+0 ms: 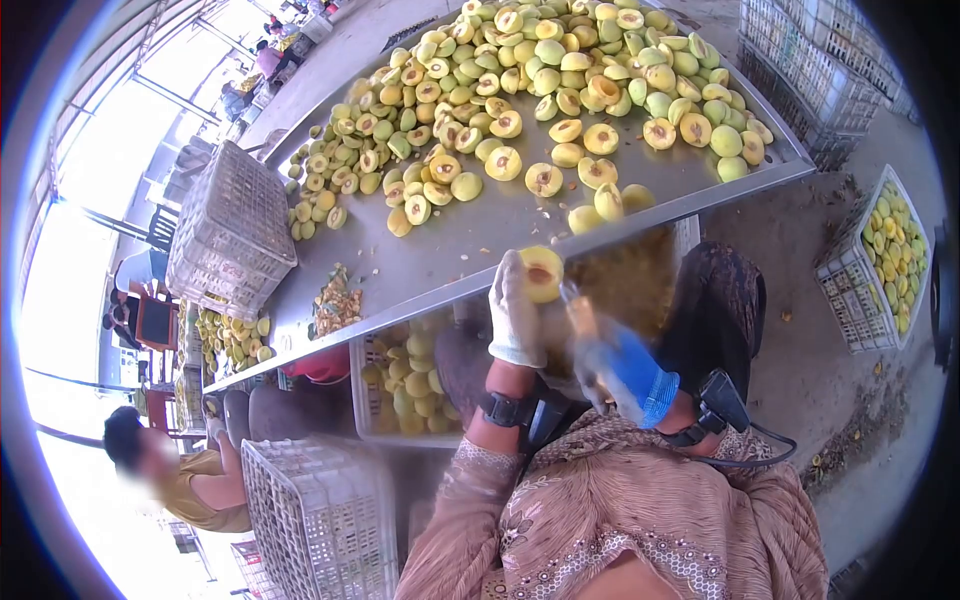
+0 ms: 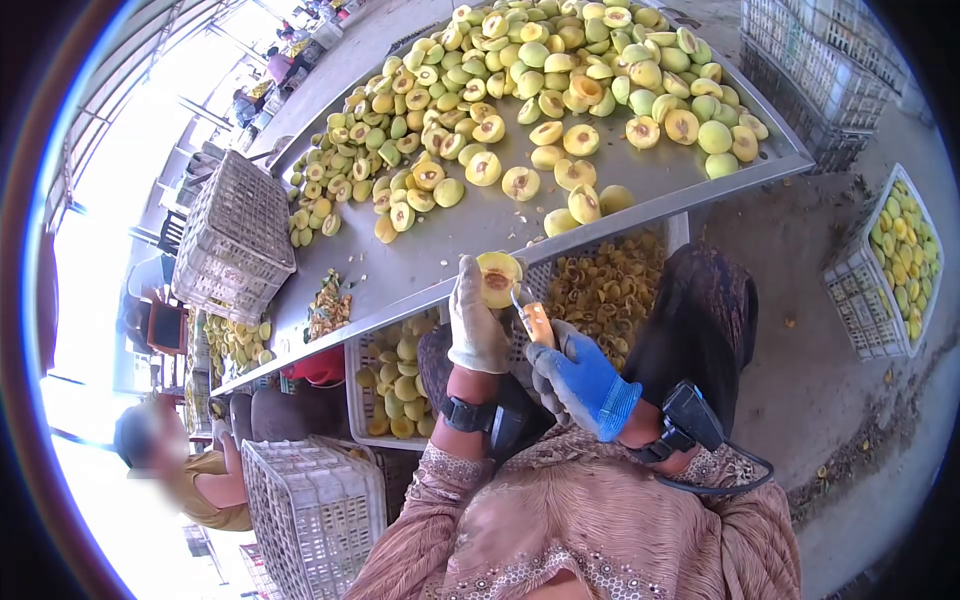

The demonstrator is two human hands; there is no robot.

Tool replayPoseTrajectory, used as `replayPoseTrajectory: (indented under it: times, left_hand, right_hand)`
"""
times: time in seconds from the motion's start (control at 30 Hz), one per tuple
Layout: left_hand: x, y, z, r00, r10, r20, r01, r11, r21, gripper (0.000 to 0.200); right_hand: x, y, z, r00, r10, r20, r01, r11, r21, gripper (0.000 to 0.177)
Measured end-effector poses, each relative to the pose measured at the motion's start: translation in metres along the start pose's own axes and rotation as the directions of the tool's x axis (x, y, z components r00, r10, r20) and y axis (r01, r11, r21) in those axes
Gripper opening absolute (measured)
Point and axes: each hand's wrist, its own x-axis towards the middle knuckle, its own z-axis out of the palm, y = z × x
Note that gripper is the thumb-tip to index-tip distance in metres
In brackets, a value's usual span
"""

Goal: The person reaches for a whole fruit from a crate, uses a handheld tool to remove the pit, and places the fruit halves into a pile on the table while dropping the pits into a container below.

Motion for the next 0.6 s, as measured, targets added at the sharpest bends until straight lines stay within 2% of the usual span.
replayPoseTrajectory:
  times: [0.17,0.23,0.3,0.37,0.47,0.6]
  left_hand:
    - [-0.026,0.008,0.007,0.993,0.114,0.033,-0.118,0.976,0.183,0.033]
    - [-0.030,0.001,0.003,0.960,0.260,0.104,-0.278,0.928,0.247,0.031]
    - [-0.035,0.002,0.005,0.946,0.298,0.127,-0.322,0.912,0.256,0.030]
    - [-0.045,0.010,0.011,0.967,0.235,0.099,-0.252,0.943,0.219,0.031]
    - [-0.051,0.007,0.013,0.962,0.259,0.085,-0.270,0.949,0.160,0.034]
    - [-0.061,0.006,0.013,0.938,0.333,0.096,-0.346,0.914,0.212,0.034]
  right_hand:
    - [-0.003,-0.002,0.007,0.997,0.062,-0.056,-0.062,0.998,0.001,0.018]
    - [-0.005,-0.004,0.010,0.998,0.041,-0.041,-0.041,0.999,-0.009,0.018]
    - [-0.008,-0.004,0.012,0.998,0.039,-0.039,-0.040,0.999,-0.017,0.018]
    - [-0.010,-0.003,0.014,0.997,0.057,-0.050,-0.058,0.998,-0.023,0.018]
    - [-0.011,0.003,0.015,0.995,0.079,-0.068,-0.079,0.997,-0.002,0.019]
    - [-0.014,0.011,0.016,0.998,0.063,-0.031,-0.064,0.997,-0.039,0.019]
